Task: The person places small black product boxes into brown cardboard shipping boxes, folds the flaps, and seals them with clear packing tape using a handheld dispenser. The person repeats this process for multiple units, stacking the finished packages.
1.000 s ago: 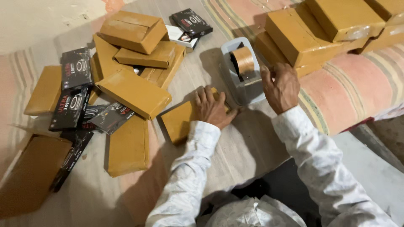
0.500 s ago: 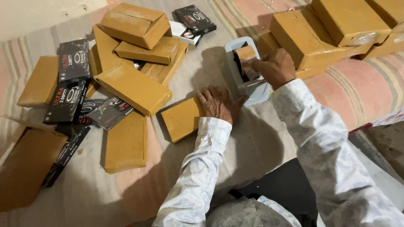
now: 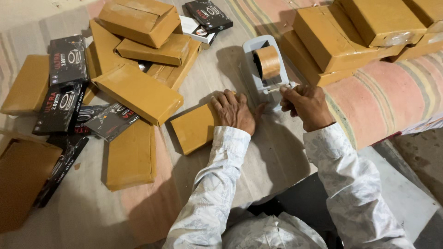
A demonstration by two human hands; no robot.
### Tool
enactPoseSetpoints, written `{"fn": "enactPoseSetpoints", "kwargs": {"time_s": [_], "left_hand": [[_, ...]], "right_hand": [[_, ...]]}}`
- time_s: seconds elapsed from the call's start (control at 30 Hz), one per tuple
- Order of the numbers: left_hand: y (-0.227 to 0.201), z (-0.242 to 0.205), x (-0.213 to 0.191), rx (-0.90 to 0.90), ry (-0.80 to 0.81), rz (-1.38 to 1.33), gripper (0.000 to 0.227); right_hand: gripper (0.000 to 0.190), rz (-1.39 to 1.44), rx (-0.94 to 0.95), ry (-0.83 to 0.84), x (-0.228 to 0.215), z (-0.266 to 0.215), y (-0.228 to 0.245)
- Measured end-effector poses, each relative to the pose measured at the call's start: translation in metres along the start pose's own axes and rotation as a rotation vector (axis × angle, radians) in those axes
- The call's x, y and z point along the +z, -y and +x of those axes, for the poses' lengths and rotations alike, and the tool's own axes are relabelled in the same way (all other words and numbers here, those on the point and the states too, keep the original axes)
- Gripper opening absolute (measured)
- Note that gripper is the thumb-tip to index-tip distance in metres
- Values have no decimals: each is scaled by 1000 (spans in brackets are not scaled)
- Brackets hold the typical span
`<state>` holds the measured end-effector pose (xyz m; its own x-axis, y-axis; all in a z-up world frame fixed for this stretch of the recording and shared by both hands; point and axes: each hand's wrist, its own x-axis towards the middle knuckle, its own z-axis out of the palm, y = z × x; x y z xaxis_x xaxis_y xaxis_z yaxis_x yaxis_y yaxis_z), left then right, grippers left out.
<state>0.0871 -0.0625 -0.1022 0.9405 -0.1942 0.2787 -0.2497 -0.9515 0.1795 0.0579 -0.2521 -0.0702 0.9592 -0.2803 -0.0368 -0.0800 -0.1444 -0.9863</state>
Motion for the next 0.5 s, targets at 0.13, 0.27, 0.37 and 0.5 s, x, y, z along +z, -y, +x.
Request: {"fn": "enactPoseSetpoints", "kwargs": {"time_s": [0.13, 0.27, 0.37, 0.5], "left_hand": [[-2, 1, -3, -12, 36, -17, 70], [-3, 1, -5, -29, 88, -35, 71], [-3, 1, -4, -13, 69, -16, 69], [-3, 4, -1, 6, 41, 68, 75]], "right_hand": [[28, 90, 37, 24, 1, -5, -9], [29, 153, 60, 27, 4, -8, -11], [28, 186, 55, 27, 1, -9, -12], [31, 44, 50, -12, -1, -12, -28]]}}
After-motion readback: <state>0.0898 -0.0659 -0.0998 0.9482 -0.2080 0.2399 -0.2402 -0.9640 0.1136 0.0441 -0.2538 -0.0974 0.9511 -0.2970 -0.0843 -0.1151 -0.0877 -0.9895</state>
